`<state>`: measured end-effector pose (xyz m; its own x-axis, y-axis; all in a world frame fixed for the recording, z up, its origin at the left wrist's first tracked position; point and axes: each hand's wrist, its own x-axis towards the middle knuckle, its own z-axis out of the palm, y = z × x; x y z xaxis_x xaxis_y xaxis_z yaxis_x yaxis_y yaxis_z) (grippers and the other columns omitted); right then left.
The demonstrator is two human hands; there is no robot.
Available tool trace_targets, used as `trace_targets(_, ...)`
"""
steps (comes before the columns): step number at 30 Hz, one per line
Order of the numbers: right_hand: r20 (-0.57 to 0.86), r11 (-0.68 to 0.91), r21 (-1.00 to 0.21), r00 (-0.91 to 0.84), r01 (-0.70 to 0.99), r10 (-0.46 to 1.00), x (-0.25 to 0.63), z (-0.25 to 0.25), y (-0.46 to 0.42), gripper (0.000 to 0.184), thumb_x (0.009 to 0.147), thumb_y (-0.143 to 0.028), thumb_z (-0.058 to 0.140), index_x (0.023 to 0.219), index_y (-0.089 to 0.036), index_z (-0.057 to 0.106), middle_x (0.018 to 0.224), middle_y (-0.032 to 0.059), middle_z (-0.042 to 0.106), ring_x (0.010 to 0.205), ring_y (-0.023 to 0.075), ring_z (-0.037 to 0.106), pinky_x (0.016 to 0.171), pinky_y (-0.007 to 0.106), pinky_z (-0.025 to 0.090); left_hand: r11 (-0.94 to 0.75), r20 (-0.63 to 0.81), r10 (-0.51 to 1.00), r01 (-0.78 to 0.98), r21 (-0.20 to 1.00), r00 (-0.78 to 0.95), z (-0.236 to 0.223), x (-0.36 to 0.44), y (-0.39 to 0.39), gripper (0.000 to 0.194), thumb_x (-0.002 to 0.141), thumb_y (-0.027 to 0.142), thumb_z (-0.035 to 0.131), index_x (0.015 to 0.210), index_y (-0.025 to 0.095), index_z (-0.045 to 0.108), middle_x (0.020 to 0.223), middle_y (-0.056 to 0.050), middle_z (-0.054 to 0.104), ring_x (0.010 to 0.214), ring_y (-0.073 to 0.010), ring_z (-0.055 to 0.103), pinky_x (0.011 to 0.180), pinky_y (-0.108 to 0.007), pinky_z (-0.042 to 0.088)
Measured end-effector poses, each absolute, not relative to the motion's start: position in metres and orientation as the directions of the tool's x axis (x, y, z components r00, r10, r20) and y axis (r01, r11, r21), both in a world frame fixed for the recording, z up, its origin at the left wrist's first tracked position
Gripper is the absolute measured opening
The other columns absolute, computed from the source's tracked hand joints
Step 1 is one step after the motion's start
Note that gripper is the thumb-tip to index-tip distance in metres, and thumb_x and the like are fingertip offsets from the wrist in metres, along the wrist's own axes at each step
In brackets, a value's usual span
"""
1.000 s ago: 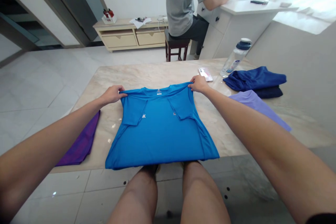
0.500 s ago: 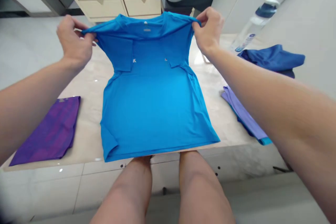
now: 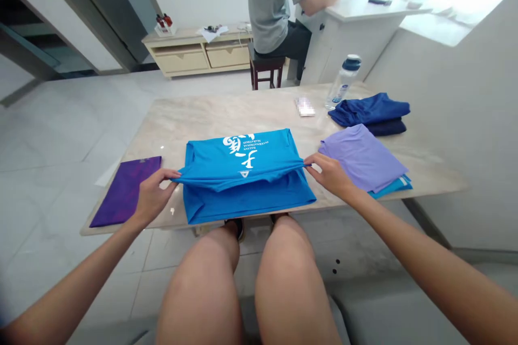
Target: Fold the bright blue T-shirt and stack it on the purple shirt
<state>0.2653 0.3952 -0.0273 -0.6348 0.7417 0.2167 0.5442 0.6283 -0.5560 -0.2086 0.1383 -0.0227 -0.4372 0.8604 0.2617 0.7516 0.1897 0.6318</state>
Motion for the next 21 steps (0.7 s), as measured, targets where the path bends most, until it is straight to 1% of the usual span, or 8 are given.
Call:
trace_targets(4, 0.312, 0.732, -0.53, -0.704, 0.429, 0.638, 0.287, -0.042, 0.374, 0.014, 0.105, -0.033, 0.061, 0.098, -0.029, 0.072, 0.109, 0.0082, 0.083, 0.106, 0.03, 0.081, 0.098, 0.047, 0.065, 0.135, 0.31, 0.852, 0.749, 0.649, -0.422, -0.034, -0.198, 0.111, 0.015, 0.093, 0.041, 0.066, 0.088, 0.027, 0.07, 0.101, -0.006, 0.082, 0.103, -0.0275, 0.078, 0.102, -0.046, 0.063)
trace_targets(8, 0.335, 0.797, -0.469, -0.759, 0.38, 0.558, 0.302, -0.055, 0.362, 0.014, 0.107, -0.033, 0.063, 0.1, -0.028, 0.075, 0.11, 0.009, 0.084, 0.104, 0.0293, 0.082, 0.097, 0.046, 0.066, 0.124, 0.328, 0.853, 0.767, 0.63, -0.407, -0.048, -0.188, 0.089, 0.017, 0.097, 0.043, 0.064, 0.089, 0.028, 0.069, 0.103, -0.008, 0.079, 0.101, -0.0281, 0.076, 0.097, -0.046, 0.062)
trace_targets(10, 0.327, 0.805, -0.454, -0.768, 0.383, 0.55, 0.305, -0.06, 0.354, 0.015, 0.107, -0.033, 0.063, 0.101, -0.028, 0.076, 0.113, 0.0098, 0.084, 0.104, 0.0296, 0.081, 0.097, 0.047, 0.066, 0.191, 0.34, 0.817, 0.776, 0.602, -0.465, -0.057, -0.178, 0.08, 0.022, 0.094, 0.049, 0.068, 0.098, 0.028, 0.066, 0.104, -0.009, 0.074, 0.097, -0.0285, 0.073, 0.089, -0.045, 0.061)
trace_targets(12, 0.309, 0.797, -0.455, -0.769, 0.397, 0.56, 0.304, -0.065, 0.346, 0.016, 0.108, -0.034, 0.063, 0.101, -0.028, 0.076, 0.115, 0.0105, 0.083, 0.106, 0.0303, 0.081, 0.097, 0.048, 0.066, 0.303, 0.32, 0.771, 0.76, 0.575, -0.55, -0.066, -0.166, 0.076, 0.042, 0.087, 0.059, 0.077, 0.108, 0.027, 0.061, 0.102, -0.007, 0.069, 0.091, -0.0287, 0.07, 0.083, -0.045, 0.06)
trace_targets(14, 0.288, 0.779, -0.471, -0.763, 0.414, 0.579, 0.301, -0.069, 0.337, 0.017, 0.108, -0.035, 0.062, 0.101, -0.028, 0.076, 0.116, 0.0104, 0.082, 0.107, 0.0308, 0.08, 0.097, 0.05, 0.066, 0.41, 0.255, 0.751, 0.732, 0.544, -0.61, -0.074, -0.153, 0.075, 0.058, 0.081, 0.066, 0.083, 0.114, 0.027, 0.057, 0.101, -0.006, 0.067, 0.091, -0.0304, 0.069, 0.085, -0.047, 0.06)
trace_targets(15, 0.282, 0.77, -0.481, -0.758, 0.419, 0.588, 0.3, -0.07, 0.334, 0.017, 0.108, -0.035, 0.062, 0.101, -0.029, 0.076, 0.116, 0.0101, 0.082, 0.107, 0.031, 0.079, 0.097, 0.051, 0.066, 0.449, 0.219, 0.747, 0.719, 0.531, -0.628, -0.077, -0.148, 0.076, 0.061, 0.08, 0.067, 0.083, 0.116, 0.027, 0.056, 0.102, -0.007, 0.068, 0.093, -0.0322, 0.07, 0.087, -0.049, 0.06)
trace_targets(18, 0.298, 0.76, -0.493, -0.738, 0.424, 0.605, 0.298, -0.075, 0.329, 0.016, 0.108, -0.036, 0.061, 0.101, -0.031, 0.075, 0.116, 0.0101, 0.081, 0.108, 0.0318, 0.079, 0.097, 0.051, 0.066, 0.506, 0.155, 0.723, 0.669, 0.545, -0.673, -0.083, -0.137, 0.077, 0.06, 0.083, 0.064, 0.082, 0.122, 0.026, 0.055, 0.106, -0.01, 0.071, 0.1, -0.0367, 0.074, 0.09, -0.053, 0.06)
trace_targets(21, 0.327, 0.772, -0.453, -0.722, 0.446, 0.61, 0.3, -0.081, 0.331, 0.019, 0.107, -0.039, 0.061, 0.097, -0.031, 0.075, 0.113, 0.0099, 0.081, 0.104, 0.0335, 0.079, 0.094, 0.053, 0.066, 0.481, 0.142, 0.688, 0.594, 0.645, -0.712, -0.086, -0.13, 0.071, 0.05, 0.091, 0.054, 0.074, 0.127, 0.025, 0.054, 0.105, -0.01, 0.073, 0.099, -0.034, 0.075, 0.092, -0.051, 0.061)
